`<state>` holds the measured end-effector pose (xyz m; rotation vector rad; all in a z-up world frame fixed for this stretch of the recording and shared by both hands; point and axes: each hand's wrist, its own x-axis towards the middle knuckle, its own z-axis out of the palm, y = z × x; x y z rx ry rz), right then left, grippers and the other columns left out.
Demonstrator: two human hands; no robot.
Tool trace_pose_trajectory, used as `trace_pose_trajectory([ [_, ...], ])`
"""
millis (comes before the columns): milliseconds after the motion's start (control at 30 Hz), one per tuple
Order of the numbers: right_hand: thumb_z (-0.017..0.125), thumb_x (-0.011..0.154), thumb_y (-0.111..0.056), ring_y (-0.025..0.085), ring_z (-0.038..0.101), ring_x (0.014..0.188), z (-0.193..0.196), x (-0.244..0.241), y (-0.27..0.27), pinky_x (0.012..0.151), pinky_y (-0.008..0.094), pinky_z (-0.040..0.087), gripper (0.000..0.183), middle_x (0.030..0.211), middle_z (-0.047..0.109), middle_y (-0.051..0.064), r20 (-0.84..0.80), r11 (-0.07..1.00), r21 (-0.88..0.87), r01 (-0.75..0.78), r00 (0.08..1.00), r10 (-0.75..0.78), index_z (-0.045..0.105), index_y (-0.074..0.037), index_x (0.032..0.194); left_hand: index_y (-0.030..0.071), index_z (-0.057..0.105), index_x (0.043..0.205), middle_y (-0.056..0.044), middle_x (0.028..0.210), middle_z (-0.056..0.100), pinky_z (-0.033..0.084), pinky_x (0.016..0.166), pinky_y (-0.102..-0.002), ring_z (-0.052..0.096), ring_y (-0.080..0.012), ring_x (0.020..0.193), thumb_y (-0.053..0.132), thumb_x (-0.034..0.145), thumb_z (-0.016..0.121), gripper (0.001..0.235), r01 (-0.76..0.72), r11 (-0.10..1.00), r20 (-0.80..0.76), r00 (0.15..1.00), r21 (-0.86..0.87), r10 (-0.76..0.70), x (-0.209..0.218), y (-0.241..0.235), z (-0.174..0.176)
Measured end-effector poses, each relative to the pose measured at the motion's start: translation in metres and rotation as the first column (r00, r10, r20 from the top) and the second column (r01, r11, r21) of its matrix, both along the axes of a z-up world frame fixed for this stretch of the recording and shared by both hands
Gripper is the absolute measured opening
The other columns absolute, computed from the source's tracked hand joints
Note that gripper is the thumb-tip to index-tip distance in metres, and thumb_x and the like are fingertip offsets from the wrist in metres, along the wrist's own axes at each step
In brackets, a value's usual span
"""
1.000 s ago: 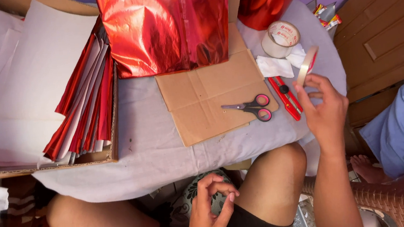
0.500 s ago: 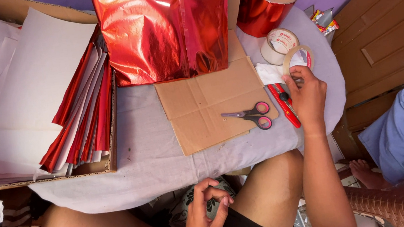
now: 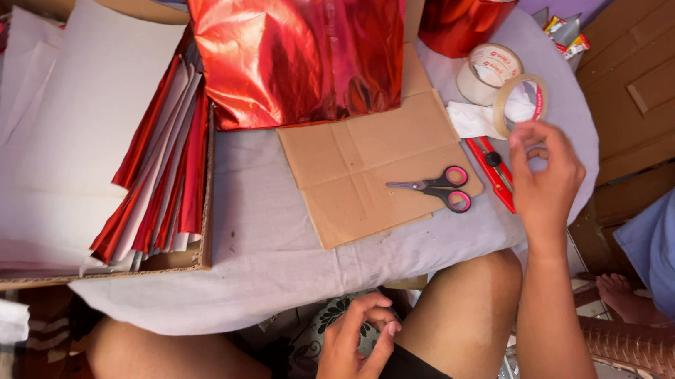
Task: The person folds a red metallic sheet around a cardboard insert to form a pouch. They then cut a strip of clear tape using scissors and apply it to the edge of the cardboard to secure the pouch.
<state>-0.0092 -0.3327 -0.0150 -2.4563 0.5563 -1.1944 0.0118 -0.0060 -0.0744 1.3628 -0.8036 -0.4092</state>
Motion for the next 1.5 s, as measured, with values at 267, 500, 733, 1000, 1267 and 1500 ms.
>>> trace_pose_trajectory([
  [267,0.067,0.1,-0.003,0.016,0.058,0.082,0.001,-0.025,0.102,0.083,0.029,0.048,0.007,0.101,0.072,0.004,-0.15,0.945,0.229,-0.234,0.95,0.272,0.071,-0.005,0.105,0.001,0.064,0.102,-0.01,0.095,0.071,0.056,0.078,-0.034,0.069,-0.0253,0.081,0.013,0.107,0.053,0.017,0.051,0.995,0.311,0.95,-0.081,-0.023,0.039,0.007,0.043],
  [500,0.064,0.098,-0.02,0.002,0.068,0.087,0.005,-0.041,0.122,0.055,0.016,0.052,0.017,0.109,0.07,-0.009,-0.44,0.942,0.307,-0.139,0.857,0.269,0.077,-0.021,0.109,-0.001,0.065,0.092,-0.012,0.088,0.07,0.049,0.078,-0.04,0.062,-0.0266,0.08,0.009,0.103,0.054,0.017,-0.251,0.967,0.624,0.749,-0.044,0.223,0.084,0.016,0.058],
  [733,0.064,0.099,-0.016,0.019,0.061,0.105,-0.007,-0.041,0.113,0.095,0.032,0.049,0.023,0.109,0.069,0.0,-0.447,0.915,0.205,-0.348,0.798,0.404,0.074,-0.013,0.119,0.003,0.064,0.129,-0.011,0.128,0.068,0.041,0.104,-0.043,0.058,-0.0322,0.119,0.031,0.11,0.034,0.045,-0.222,0.948,0.568,0.821,0.228,0.056,0.105,0.017,0.052],
  [1000,0.072,0.093,-0.013,0.025,0.068,0.082,-0.006,-0.035,0.098,0.081,0.04,0.057,0.013,0.091,0.07,0.004,-0.405,0.865,0.266,-0.426,0.765,0.501,0.075,-0.014,0.106,0.004,0.065,0.126,-0.019,0.117,0.07,0.044,0.105,-0.057,0.061,-0.0444,0.118,0.032,0.111,0.033,0.045,-0.135,0.965,0.412,0.91,0.223,0.032,0.108,0.023,0.064],
  [1267,0.074,0.088,-0.005,0.021,0.071,0.1,-0.013,-0.067,0.077,0.095,0.04,0.054,0.007,0.106,0.073,0.008,-0.208,0.762,0.435,-0.48,0.77,0.603,0.076,-0.007,0.095,0.003,0.064,0.126,-0.02,0.117,0.07,0.044,0.105,-0.056,0.061,-0.0448,0.118,0.032,0.111,0.034,0.044,-0.085,0.969,0.39,0.921,0.232,-0.012,0.11,0.028,0.068],
  [1500,0.065,0.094,-0.005,0.02,0.061,0.119,-0.02,-0.054,0.081,0.109,0.041,0.048,0.019,0.126,0.059,0.015,0.184,0.497,0.691,-0.526,0.792,0.582,0.062,0.004,0.111,0.002,0.065,0.124,-0.022,0.116,0.071,0.046,0.104,-0.056,0.062,-0.0465,0.117,0.033,0.111,0.037,0.044,-0.075,0.979,0.369,0.93,0.191,-0.001,0.111,0.029,0.072],
])
